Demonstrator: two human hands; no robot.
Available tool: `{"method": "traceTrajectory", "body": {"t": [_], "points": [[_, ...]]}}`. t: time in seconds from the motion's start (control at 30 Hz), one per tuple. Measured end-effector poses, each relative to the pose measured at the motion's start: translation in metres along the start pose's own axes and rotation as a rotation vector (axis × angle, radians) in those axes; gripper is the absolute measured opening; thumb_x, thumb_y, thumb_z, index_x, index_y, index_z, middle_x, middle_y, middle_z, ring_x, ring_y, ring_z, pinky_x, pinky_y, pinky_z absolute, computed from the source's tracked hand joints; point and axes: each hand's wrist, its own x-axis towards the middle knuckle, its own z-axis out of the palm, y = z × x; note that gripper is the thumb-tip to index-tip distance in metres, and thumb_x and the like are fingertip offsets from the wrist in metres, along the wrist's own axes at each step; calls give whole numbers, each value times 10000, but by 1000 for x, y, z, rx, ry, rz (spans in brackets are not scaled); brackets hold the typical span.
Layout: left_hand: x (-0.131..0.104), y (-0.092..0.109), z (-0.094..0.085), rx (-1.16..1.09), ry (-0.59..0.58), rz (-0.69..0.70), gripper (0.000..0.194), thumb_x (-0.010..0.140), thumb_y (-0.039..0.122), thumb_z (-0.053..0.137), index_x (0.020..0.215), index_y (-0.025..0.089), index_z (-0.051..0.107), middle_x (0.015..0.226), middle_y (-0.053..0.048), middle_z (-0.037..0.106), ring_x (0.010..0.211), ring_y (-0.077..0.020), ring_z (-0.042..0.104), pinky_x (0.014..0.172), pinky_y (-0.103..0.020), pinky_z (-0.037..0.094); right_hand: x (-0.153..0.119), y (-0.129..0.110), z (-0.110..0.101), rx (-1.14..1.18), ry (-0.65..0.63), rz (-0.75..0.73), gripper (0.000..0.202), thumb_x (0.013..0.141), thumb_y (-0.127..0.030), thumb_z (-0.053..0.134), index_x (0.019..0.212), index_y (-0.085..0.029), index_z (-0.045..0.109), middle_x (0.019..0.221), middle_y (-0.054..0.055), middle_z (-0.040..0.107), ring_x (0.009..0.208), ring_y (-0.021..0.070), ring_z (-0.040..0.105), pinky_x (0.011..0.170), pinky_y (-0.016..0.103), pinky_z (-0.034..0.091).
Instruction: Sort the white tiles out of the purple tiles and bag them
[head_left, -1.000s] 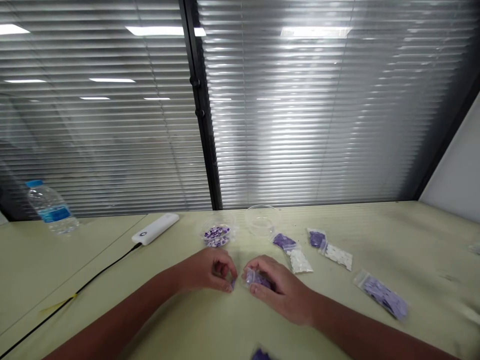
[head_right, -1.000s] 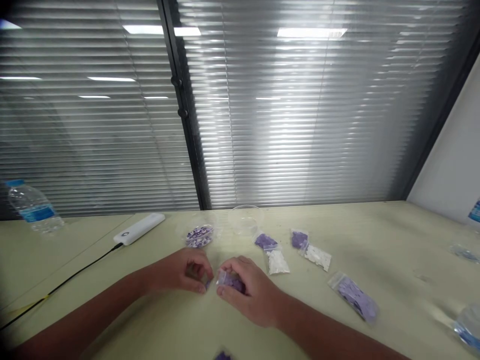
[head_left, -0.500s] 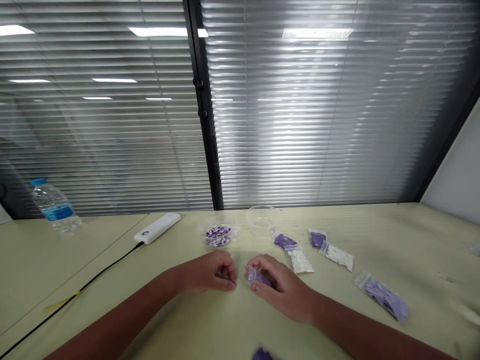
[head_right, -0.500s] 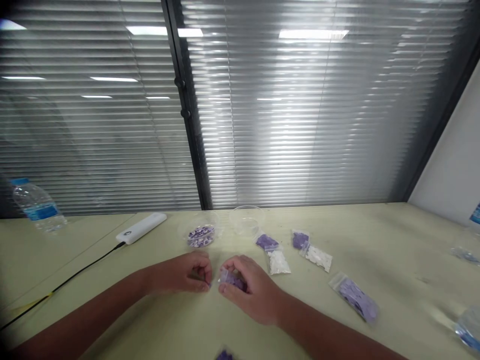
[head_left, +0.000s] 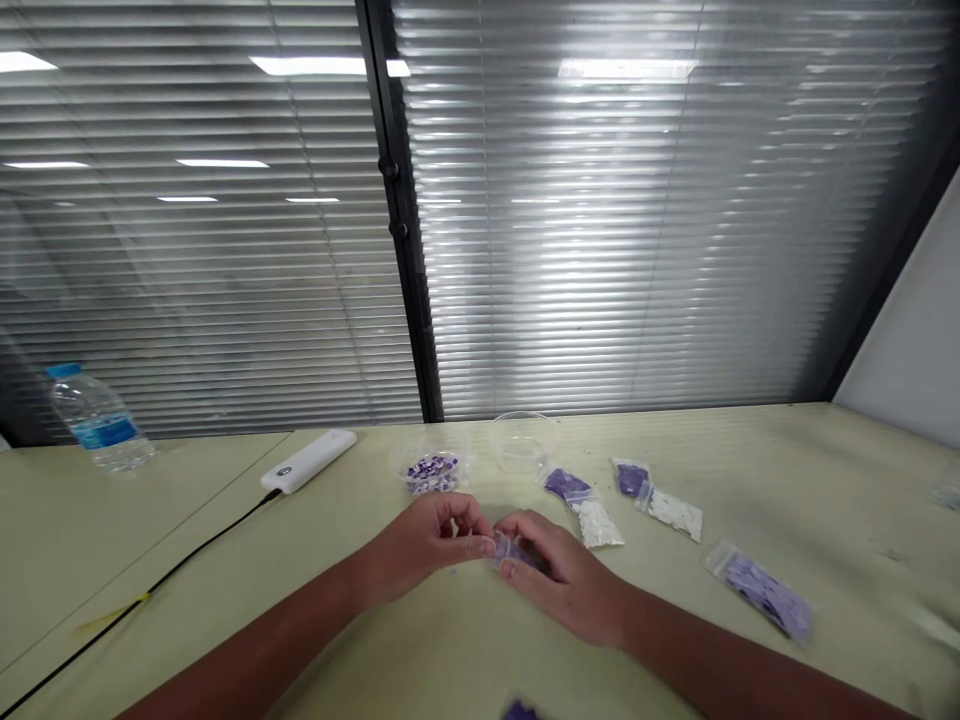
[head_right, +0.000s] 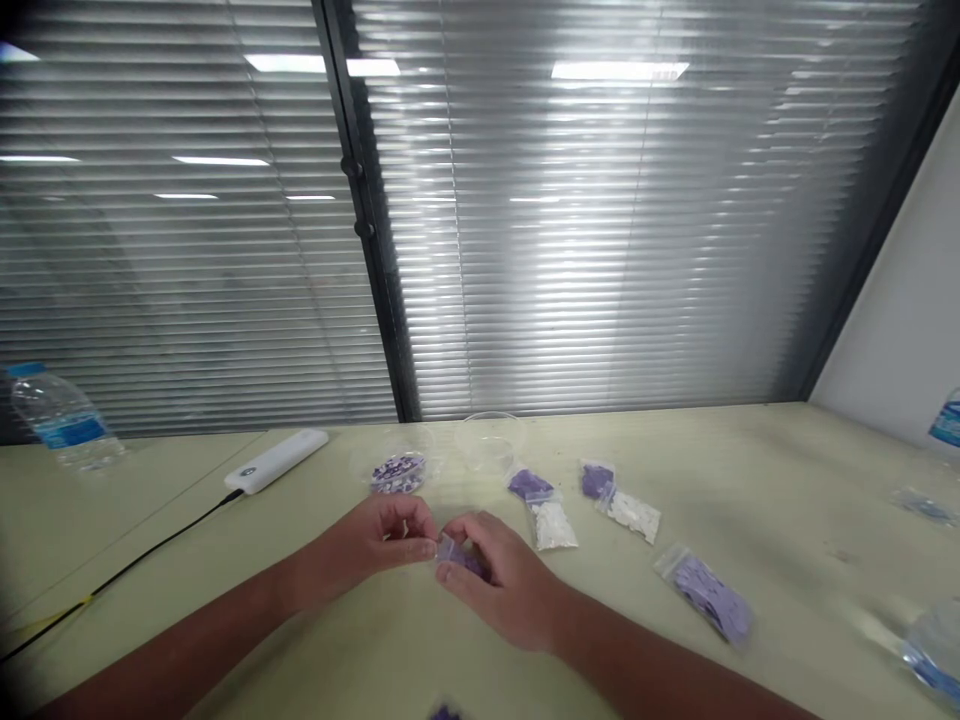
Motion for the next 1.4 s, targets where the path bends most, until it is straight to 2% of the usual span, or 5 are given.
{"method": "traceTrajectory", "body": {"t": [0.23, 0.5, 0.77, 1.03, 1.4], "points": [[0, 2, -1, -44, 18, 8, 411, 883, 578, 729, 988, 183, 774, 926, -53, 750, 839, -200, 656, 726, -281, 504, -1, 1, 0, -1, 7, -5, 260, 985, -431, 619, 1171, -249, 630, 998, 15, 581, 836, 185, 528, 718, 308, 412], [-7, -6, -39, 165, -173, -29, 324, 820, 496, 805, 958, 204, 774, 790, 8, 640, 706, -139, 524, 607, -221, 389, -1, -2, 0, 11, -3, -15, 226, 1011, -400, 579, 1166, -248, 645, 1052, 29, 637, 923, 206, 584, 788, 315, 461], [3, -35, -21, 252, -137, -8, 402, 820, 565, 781, 872, 176, 694, 736, 22, 579, 671, -134, 490, 578, -233, 336, -4, -5, -1, -100, -69, -89, 276, 976, -367, 645, 1226, -252, 670, 1167, 64, 664, 1168, 266, 551, 1021, 382, 426], [-1, -24, -20, 304, -166, 59, 291, 946, 471, 640, 950, 191, 719, 791, 9, 574, 700, -144, 502, 617, -241, 370, 0, -7, -4, 160, 7, 1, 359, 1049, -538, 489, 1138, -225, 640, 983, 29, 672, 905, 201, 601, 819, 308, 471], [-9, -5, -9, 420, -226, 173, 185, 1018, 376, 540, 991, 227, 647, 956, -24, 596, 929, -195, 543, 836, -272, 431, 2, -5, -2, 150, 6, 7, 292, 1056, -486, 509, 1110, -220, 617, 900, -11, 610, 782, 154, 517, 704, 273, 382]]}}
